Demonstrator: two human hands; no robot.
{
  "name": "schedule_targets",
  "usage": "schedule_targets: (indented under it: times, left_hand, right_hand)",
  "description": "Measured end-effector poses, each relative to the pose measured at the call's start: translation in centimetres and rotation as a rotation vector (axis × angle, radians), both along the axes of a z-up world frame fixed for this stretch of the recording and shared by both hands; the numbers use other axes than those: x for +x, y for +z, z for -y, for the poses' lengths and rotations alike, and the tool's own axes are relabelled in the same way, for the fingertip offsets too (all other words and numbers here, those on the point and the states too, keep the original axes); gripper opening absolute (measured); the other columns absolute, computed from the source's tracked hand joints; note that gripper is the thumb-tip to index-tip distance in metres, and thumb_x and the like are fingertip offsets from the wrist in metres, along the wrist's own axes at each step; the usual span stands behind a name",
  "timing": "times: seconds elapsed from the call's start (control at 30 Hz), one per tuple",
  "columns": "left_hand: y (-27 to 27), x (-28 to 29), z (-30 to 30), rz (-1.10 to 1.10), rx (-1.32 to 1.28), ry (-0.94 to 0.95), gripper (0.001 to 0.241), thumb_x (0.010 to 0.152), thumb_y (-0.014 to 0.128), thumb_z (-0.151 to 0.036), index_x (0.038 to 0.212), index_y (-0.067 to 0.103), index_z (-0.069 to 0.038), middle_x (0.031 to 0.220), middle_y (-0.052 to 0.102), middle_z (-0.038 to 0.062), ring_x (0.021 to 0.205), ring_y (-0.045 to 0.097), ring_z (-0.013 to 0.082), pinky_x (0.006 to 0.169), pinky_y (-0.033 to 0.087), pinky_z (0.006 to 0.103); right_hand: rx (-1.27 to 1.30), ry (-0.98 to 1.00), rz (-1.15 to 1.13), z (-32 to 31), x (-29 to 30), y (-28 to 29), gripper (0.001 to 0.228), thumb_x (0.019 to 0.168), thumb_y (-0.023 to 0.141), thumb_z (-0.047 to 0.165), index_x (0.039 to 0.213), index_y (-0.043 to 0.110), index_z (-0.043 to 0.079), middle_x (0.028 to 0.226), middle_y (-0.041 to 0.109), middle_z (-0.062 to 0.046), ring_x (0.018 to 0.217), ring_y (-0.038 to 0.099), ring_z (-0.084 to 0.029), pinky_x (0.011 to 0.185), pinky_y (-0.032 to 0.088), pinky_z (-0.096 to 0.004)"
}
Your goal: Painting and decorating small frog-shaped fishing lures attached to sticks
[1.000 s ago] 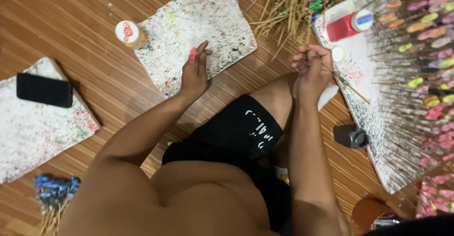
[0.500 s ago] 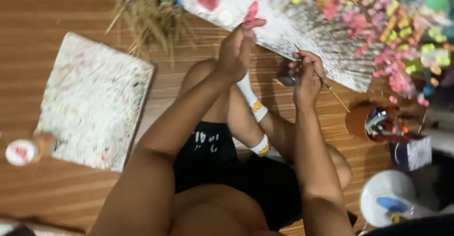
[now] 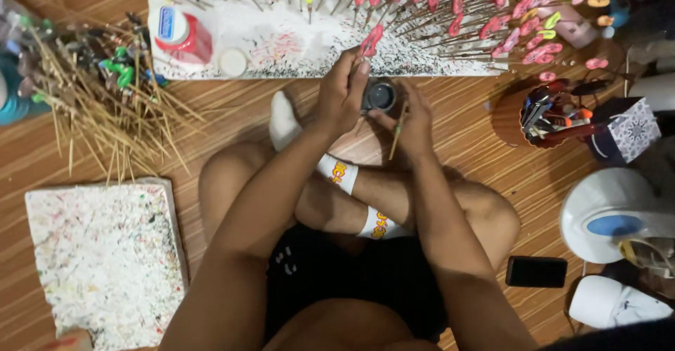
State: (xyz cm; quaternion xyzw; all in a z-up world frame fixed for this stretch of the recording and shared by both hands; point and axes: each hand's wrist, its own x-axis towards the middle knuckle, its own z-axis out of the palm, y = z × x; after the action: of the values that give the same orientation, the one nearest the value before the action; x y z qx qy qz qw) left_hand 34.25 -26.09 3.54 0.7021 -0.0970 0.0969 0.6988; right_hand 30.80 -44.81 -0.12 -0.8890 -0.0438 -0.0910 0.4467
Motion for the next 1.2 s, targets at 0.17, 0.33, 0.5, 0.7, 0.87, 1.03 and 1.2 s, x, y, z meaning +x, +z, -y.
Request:
schedule_targets:
  times: [0.17,0.33,0.5,0.7,0.87,1.03,1.2]
  left_hand:
    - [1.1,0.1,-0.2,-0.014,0.000,-0.035,0.035,0.112,0.047,-0.020,0.141,0.056,-0.001,0.131,0.066,0.027,0.130,0.059,0.0416,0.112,0.045,0.0522]
    - [0.8,0.4,-0.1,-0.005,-0.022,-0.024,0.035,0.112,0.049,-0.021,0.141,0.059,-0.005,0.133,0.067,0.021,0.131,0.060,0.0347,0.113,0.046,0.0481]
    - [-0.3,0.6,0.0,-0.022,-0.006,-0.028,0.035,0.112,0.049,-0.018,0.143,0.059,-0.007,0.135,0.068,0.017,0.132,0.060,0.0323,0.113,0.046,0.0458]
    - [2.4,0.3,-0.4,-0.014,0.012,-0.015,0.034,0.112,0.049,-0.021,0.144,0.059,-0.013,0.124,0.073,0.010,0.096,0.069,0.0179,0.095,0.055,0.0393]
    - [1.6,0.1,-0.3,-0.041,0.000,-0.039,0.036,0.112,0.048,-0.024,0.144,0.059,-0.011,0.103,0.069,0.011,0.090,0.065,0.0193,0.086,0.054,0.0374]
    - [0.4,0.2,-0.1,-0.039,0.015,-0.031,0.034,0.111,0.050,-0.022,0.142,0.061,-0.013,0.118,0.075,0.013,0.096,0.069,0.0185,0.094,0.054,0.0391]
    - [3.3,0.0,-0.2,-0.043,0.019,-0.021,0.032,0.111,0.050,-0.019,0.139,0.063,-0.016,0.074,0.063,0.005,0.068,0.052,0.0103,0.072,0.051,0.0288]
  right_hand:
    - [0.011,0.012,0.059,-0.4,0.7,-2.2,0.075,0.067,0.102,0.028,0.131,0.070,0.007,0.122,0.068,-0.018,0.118,0.061,-0.044,0.107,0.048,-0.050]
    - [0.118,0.005,0.128,0.3,1.1,-2.4,0.068,0.069,0.103,0.025,0.127,0.071,0.005,0.120,0.067,-0.020,0.119,0.062,-0.043,0.107,0.047,-0.051]
    - [0.139,0.026,0.122,0.0,1.2,-1.6,0.072,0.065,0.104,0.021,0.127,0.073,0.006,0.119,0.067,-0.018,0.119,0.063,-0.041,0.108,0.048,-0.049]
    - [0.167,0.067,0.092,0.1,1.1,-0.1,0.068,0.068,0.101,0.015,0.129,0.071,0.003,0.118,0.067,-0.023,0.116,0.064,-0.046,0.105,0.048,-0.054]
    - [0.173,0.004,0.112,-0.2,0.7,0.6,0.065,0.071,0.101,0.015,0.127,0.070,0.002,0.119,0.067,-0.021,0.117,0.064,-0.043,0.104,0.048,-0.053]
    - [0.155,-0.049,0.146,-0.1,0.7,1.5,0.066,0.073,0.100,0.017,0.129,0.069,0.002,0.120,0.065,-0.023,0.118,0.063,-0.044,0.105,0.048,-0.053]
    - [0.161,-0.034,0.111,0.1,0.7,2.4,0.064,0.073,0.100,0.015,0.127,0.069,-0.001,0.118,0.065,-0.025,0.114,0.064,-0.046,0.101,0.050,-0.054]
